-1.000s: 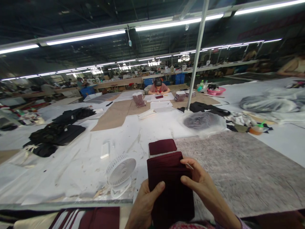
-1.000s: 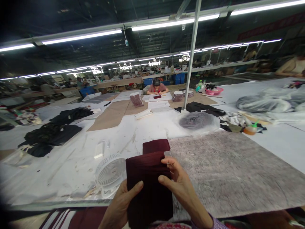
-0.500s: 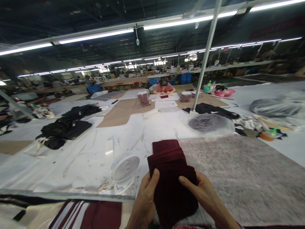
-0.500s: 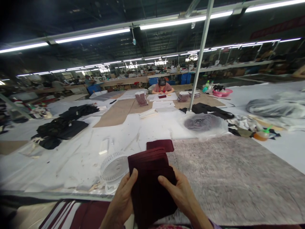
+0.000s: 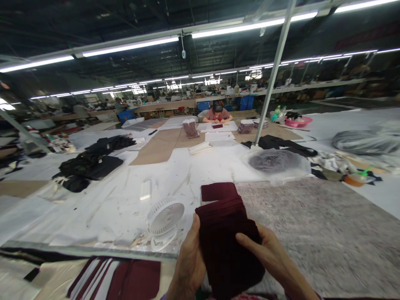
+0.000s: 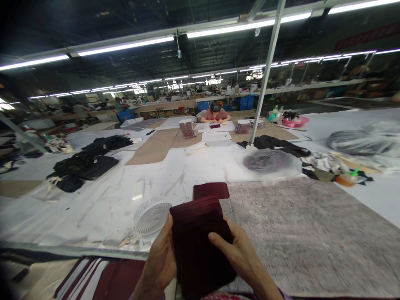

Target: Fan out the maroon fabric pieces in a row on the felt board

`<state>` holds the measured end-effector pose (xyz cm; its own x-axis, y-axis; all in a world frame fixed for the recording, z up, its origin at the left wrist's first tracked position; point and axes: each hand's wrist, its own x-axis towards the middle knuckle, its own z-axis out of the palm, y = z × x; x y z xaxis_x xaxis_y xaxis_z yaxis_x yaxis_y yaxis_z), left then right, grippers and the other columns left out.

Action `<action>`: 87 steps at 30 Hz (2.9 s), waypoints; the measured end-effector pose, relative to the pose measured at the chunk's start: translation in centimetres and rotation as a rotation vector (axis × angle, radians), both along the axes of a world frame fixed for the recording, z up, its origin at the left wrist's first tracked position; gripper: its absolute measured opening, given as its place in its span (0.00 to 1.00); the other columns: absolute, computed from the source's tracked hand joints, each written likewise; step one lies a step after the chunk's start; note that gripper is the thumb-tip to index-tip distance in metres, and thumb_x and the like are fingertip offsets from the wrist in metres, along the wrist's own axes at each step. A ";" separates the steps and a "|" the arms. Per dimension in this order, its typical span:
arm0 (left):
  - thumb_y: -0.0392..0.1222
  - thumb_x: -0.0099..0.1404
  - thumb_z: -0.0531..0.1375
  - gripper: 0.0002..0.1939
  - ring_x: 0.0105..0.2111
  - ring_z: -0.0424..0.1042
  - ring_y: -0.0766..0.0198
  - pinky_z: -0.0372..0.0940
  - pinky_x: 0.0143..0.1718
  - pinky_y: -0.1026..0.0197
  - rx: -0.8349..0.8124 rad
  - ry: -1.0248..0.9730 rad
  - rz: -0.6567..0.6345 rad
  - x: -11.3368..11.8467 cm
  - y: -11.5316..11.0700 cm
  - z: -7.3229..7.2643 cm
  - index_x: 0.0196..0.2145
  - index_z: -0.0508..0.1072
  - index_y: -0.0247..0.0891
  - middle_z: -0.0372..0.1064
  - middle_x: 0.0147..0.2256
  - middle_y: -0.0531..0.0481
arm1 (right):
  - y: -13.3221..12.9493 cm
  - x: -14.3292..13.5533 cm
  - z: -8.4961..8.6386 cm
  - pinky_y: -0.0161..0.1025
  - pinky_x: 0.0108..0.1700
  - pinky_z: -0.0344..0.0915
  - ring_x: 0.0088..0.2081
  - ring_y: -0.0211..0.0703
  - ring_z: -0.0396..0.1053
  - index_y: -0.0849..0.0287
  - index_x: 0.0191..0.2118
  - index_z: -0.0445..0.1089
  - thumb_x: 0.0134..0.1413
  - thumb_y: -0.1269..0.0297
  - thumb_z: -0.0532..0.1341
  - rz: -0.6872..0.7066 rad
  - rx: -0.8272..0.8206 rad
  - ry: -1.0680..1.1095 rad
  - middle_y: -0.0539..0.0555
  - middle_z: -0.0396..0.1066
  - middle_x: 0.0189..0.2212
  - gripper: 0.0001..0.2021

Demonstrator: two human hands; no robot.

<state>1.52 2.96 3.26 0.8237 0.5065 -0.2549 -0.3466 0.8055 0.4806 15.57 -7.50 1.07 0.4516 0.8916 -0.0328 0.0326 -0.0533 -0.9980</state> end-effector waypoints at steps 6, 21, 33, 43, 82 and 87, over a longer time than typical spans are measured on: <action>0.37 0.52 0.67 0.27 0.45 0.73 0.52 0.65 0.50 0.52 0.401 0.229 0.072 0.2 -0.5 -1.0 0.51 0.70 0.39 0.77 0.41 0.44 | -0.2 0.2 -0.3 0.43 0.45 0.67 0.42 0.50 0.71 0.57 0.44 0.71 0.53 0.54 0.63 -0.009 -0.009 -0.035 0.54 0.75 0.40 0.16; 0.38 0.54 0.66 0.18 0.39 0.75 0.56 0.67 0.46 0.54 0.415 0.239 -0.006 0.1 -0.3 -0.9 0.44 0.75 0.38 0.78 0.39 0.45 | -0.5 0.9 -0.4 0.39 0.44 0.67 0.42 0.45 0.71 0.52 0.42 0.67 0.50 0.57 0.66 0.019 0.096 0.157 0.51 0.73 0.39 0.14; 0.48 0.63 0.57 0.20 0.53 0.67 0.51 0.58 0.58 0.51 0.104 0.150 0.133 0.3 -0.4 -0.3 0.48 0.73 0.33 0.74 0.47 0.41 | -0.5 0.5 -0.3 0.43 0.45 0.67 0.41 0.50 0.71 0.56 0.47 0.72 0.54 0.54 0.62 0.016 0.004 -0.091 0.53 0.75 0.39 0.17; 0.46 0.65 0.54 0.19 0.54 0.67 0.52 0.57 0.60 0.50 -0.050 0.061 0.088 0.5 -0.6 0.8 0.49 0.72 0.35 0.75 0.46 0.43 | -0.9 0.6 0.4 0.45 0.47 0.67 0.43 0.53 0.71 0.56 0.44 0.73 0.54 0.54 0.62 0.045 0.023 -0.078 0.54 0.75 0.40 0.15; 0.48 0.66 0.53 0.20 0.53 0.68 0.52 0.56 0.60 0.51 0.098 0.037 0.079 0.7 -1.0 -0.2 0.48 0.73 0.34 0.75 0.46 0.43 | -0.9 0.6 0.6 0.45 0.49 0.66 0.44 0.51 0.70 0.54 0.46 0.73 0.55 0.55 0.62 -0.023 0.074 -0.072 0.54 0.74 0.43 0.14; 0.50 0.67 0.50 0.22 0.55 0.66 0.51 0.53 0.61 0.50 0.012 -0.033 -0.027 0.7 -0.5 -0.4 0.48 0.73 0.33 0.75 0.46 0.42 | -0.9 0.8 0.7 0.46 0.48 0.66 0.46 0.53 0.69 0.53 0.45 0.73 0.54 0.55 0.62 -0.020 0.061 -0.084 0.53 0.74 0.41 0.14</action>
<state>2.22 2.46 2.83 0.8447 0.4873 -0.2214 -0.3410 0.8088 0.4791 16.35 -8.36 1.74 0.4680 0.8816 0.0606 0.1163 0.0065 -0.9932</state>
